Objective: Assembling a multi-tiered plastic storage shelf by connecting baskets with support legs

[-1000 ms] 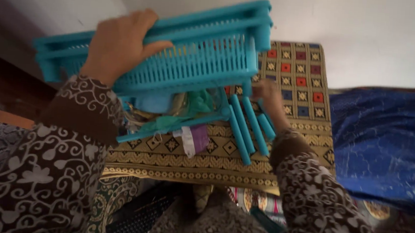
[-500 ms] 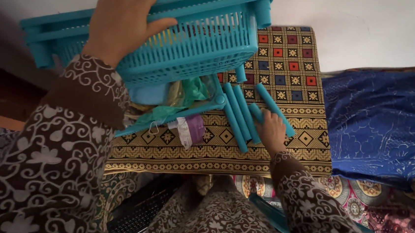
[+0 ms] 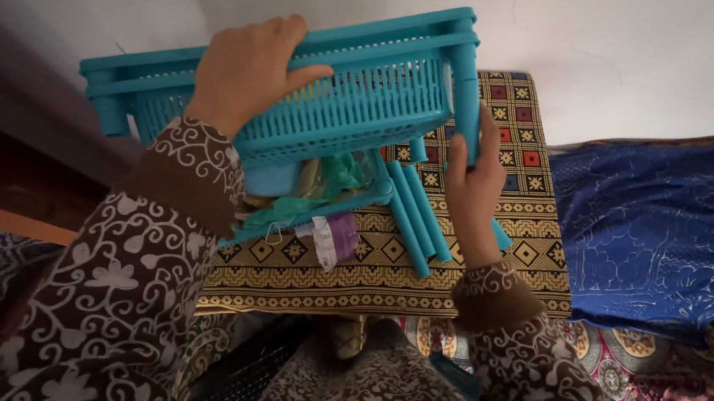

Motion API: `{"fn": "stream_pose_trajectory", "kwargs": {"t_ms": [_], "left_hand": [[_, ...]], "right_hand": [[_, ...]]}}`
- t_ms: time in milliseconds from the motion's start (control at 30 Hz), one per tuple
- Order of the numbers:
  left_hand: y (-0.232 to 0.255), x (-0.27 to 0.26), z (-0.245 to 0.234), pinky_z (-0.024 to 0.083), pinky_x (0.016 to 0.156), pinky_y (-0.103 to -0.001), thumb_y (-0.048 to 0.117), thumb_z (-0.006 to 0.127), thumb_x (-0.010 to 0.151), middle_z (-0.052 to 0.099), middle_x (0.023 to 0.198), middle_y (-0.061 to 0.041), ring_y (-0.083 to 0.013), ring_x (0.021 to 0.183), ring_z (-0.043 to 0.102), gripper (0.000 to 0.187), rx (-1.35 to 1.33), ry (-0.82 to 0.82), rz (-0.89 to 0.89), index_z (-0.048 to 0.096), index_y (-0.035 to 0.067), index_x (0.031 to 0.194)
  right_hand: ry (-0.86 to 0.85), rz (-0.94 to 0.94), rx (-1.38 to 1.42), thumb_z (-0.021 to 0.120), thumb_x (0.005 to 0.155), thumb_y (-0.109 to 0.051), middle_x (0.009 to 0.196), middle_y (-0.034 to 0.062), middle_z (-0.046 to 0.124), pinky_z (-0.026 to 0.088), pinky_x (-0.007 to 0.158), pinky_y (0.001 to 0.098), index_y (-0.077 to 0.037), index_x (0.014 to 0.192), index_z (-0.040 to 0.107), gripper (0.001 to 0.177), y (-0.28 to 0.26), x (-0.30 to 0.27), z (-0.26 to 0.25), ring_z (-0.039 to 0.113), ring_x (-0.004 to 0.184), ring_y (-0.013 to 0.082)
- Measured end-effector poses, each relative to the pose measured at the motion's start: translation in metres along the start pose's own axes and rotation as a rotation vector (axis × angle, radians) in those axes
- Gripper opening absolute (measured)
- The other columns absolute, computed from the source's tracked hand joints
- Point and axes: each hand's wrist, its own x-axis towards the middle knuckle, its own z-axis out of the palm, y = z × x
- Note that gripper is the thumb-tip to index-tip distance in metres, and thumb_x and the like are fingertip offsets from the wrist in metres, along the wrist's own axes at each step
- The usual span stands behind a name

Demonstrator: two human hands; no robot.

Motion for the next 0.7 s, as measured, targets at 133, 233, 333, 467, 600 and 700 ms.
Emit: {"fn": "stream_pose_trajectory", "kwargs": {"t_ms": [133, 233, 333, 467, 600, 700], "left_hand": [[0.002, 0.002, -0.007, 0.051, 0.052, -0.04, 0.071, 0.056, 0.106, 0.063, 0.082, -0.008, -0.026, 0.063, 0.061, 0.063, 0.035, -0.048, -0.03, 0.062, 0.009, 0.117], [0.002, 0.001, -0.01, 0.05, 0.05, -0.041, 0.071, 0.055, 0.105, 0.063, 0.082, -0.008, -0.0265, 0.061, 0.06, 0.062, 0.011, -0.1, -0.054, 0.062, 0.01, 0.116], [0.003, 0.0, -0.012, 0.051, 0.052, -0.042, 0.07, 0.056, 0.103, 0.066, 0.086, -0.008, -0.0278, 0.061, 0.061, 0.064, -0.042, -0.066, -0.046, 0.063, 0.008, 0.117], [0.005, -0.001, -0.015, 0.054, 0.06, -0.044, 0.069, 0.058, 0.103, 0.069, 0.092, -0.008, -0.0297, 0.071, 0.066, 0.063, -0.119, -0.002, -0.007, 0.063, 0.008, 0.117], [0.008, -0.003, -0.019, 0.055, 0.062, -0.045, 0.068, 0.059, 0.103, 0.07, 0.093, -0.009, -0.0305, 0.072, 0.067, 0.063, -0.148, -0.048, -0.023, 0.064, 0.007, 0.12], [0.008, -0.008, -0.018, 0.055, 0.063, -0.045, 0.068, 0.059, 0.102, 0.071, 0.095, -0.008, -0.0296, 0.076, 0.069, 0.062, -0.159, -0.02, -0.019, 0.064, 0.008, 0.118]], "right_hand": [[0.009, -0.033, -0.021, 0.054, 0.114, -0.025, 0.092, 0.0066, 0.071, 0.047, 0.056, 0.0284, -0.006, 0.157, 0.042, 0.049, 0.002, 0.003, 0.002, 0.064, 0.067, 0.0085], [-0.011, -0.05, 0.112, 0.053, 0.118, -0.024, 0.095, 0.0038, 0.066, 0.045, 0.059, 0.0271, -0.006, 0.157, 0.042, 0.045, 0.011, 0.004, 0.006, 0.058, 0.071, 0.0079], [-0.03, 0.095, 0.425, 0.053, 0.116, -0.028, 0.086, 0.0, 0.056, 0.038, 0.053, 0.0246, -0.006, 0.154, 0.043, 0.045, 0.002, 0.012, 0.005, 0.048, 0.065, 0.006], [-0.156, 0.544, 1.132, 0.049, 0.111, -0.038, 0.073, -0.0031, 0.048, 0.032, 0.043, 0.0218, -0.013, 0.139, 0.049, 0.038, 0.015, 0.022, -0.011, 0.039, 0.051, 0.004], [-0.401, 0.942, 2.101, 0.044, 0.118, -0.042, 0.077, -0.0008, 0.048, 0.032, 0.046, 0.0222, -0.008, 0.116, 0.055, 0.036, 0.025, 0.025, -0.016, 0.04, 0.053, 0.0058], [-0.461, 0.968, 2.28, 0.04, 0.119, -0.041, 0.078, -0.0001, 0.05, 0.034, 0.047, 0.0226, -0.005, 0.117, 0.056, 0.039, 0.026, 0.026, -0.012, 0.042, 0.053, 0.0066]]}}
